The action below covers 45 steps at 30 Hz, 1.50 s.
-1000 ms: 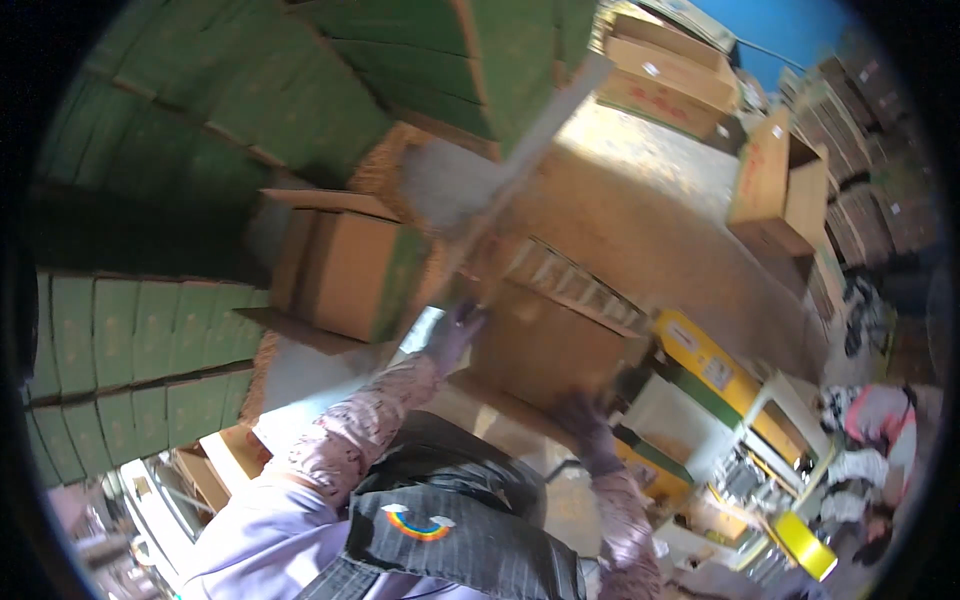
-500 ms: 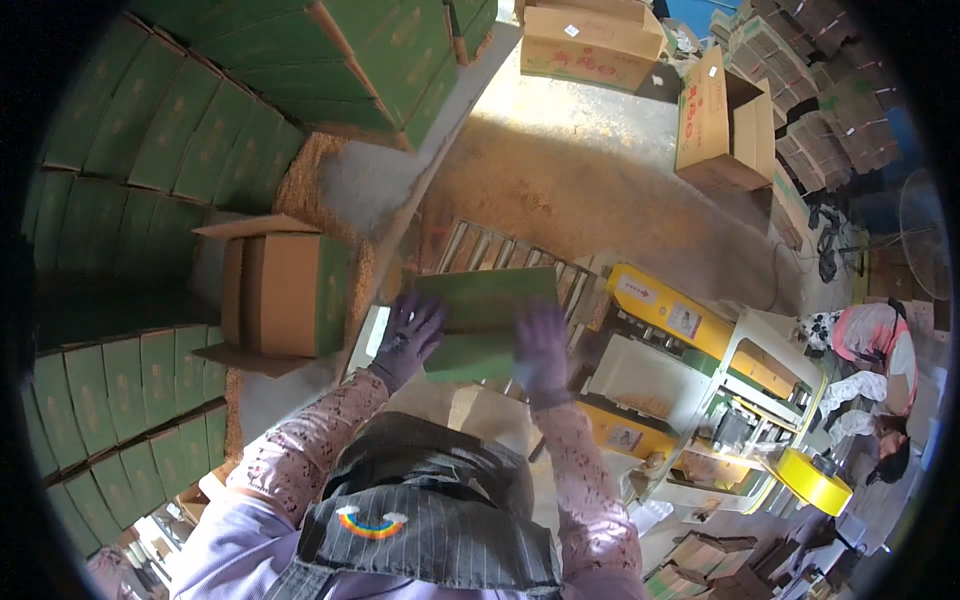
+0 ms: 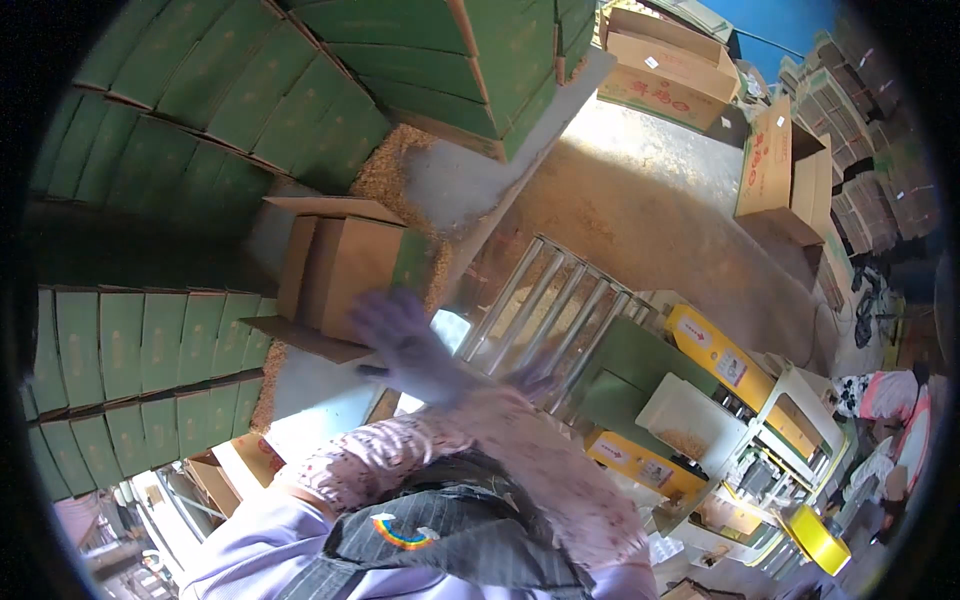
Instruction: The person assembles cardboard boxes, places smaller boxes inside them by hand, closes the boxes, and stacks them into piles.
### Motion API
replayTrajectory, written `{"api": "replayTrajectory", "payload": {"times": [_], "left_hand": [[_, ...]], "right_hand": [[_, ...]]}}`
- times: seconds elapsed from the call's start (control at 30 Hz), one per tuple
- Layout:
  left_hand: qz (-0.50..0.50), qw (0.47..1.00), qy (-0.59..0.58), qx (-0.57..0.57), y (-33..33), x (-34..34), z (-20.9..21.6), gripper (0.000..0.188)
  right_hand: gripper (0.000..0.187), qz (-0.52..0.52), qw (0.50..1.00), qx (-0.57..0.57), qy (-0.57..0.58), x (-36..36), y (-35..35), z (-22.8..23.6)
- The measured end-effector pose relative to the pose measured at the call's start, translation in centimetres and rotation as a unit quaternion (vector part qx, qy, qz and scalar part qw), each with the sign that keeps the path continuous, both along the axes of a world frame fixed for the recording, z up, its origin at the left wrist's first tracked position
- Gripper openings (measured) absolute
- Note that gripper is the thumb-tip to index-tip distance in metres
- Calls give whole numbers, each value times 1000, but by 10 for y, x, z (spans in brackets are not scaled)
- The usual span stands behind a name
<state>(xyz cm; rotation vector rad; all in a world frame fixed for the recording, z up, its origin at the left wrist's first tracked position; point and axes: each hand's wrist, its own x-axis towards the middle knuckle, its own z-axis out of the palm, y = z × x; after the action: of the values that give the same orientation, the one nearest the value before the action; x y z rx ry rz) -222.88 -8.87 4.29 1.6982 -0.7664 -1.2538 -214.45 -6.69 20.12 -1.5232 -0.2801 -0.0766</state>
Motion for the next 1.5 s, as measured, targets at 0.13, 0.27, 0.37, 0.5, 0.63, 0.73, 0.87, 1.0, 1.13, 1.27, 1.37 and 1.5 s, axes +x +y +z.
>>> {"api": "replayTrajectory", "payload": {"times": [0.13,0.27,0.37,0.5,0.63,0.73,0.87,1.0,1.13,1.27,1.37,1.5], "left_hand": [[-79,992,-10,94,97,20,-9,41],[-137,965,-25,221,214,50,-1,34],[-198,939,-62,273,233,73,6,29],[209,958,-31,192,96,107,97,31],[26,996,-83,11,37,102,96,27],[-298,901,-308,72,9,106,89,29],[31,957,-236,-166,-45,117,90,47],[-60,804,-591,32,14,100,72,58],[118,907,-403,32,19,67,51,53],[139,990,21,34,-4,44,-32,46],[-58,811,-562,151,-34,4,-82,47],[-41,211,-947,237,-26,15,3,59]], "right_hand": [[38,51,993,-86,-59,10,8,-48],[40,68,875,-464,-125,-55,-84,-15],[39,41,855,-513,-60,-172,-152,-28],[33,-116,840,-524,83,-249,-172,-76],[49,-122,930,-306,161,-253,-175,-120],[85,-445,851,-147,237,-225,-176,-121],[97,-551,748,53,365,-192,-198,-129],[85,-452,696,-533,163,-165,-188,-87],[65,-241,793,-547,117,-181,-207,-105],[61,-342,787,-482,177,-200,-188,-96],[58,-365,788,-473,147,-192,-186,-86],[53,-301,850,-429,64,-110,-141,-28]]}}
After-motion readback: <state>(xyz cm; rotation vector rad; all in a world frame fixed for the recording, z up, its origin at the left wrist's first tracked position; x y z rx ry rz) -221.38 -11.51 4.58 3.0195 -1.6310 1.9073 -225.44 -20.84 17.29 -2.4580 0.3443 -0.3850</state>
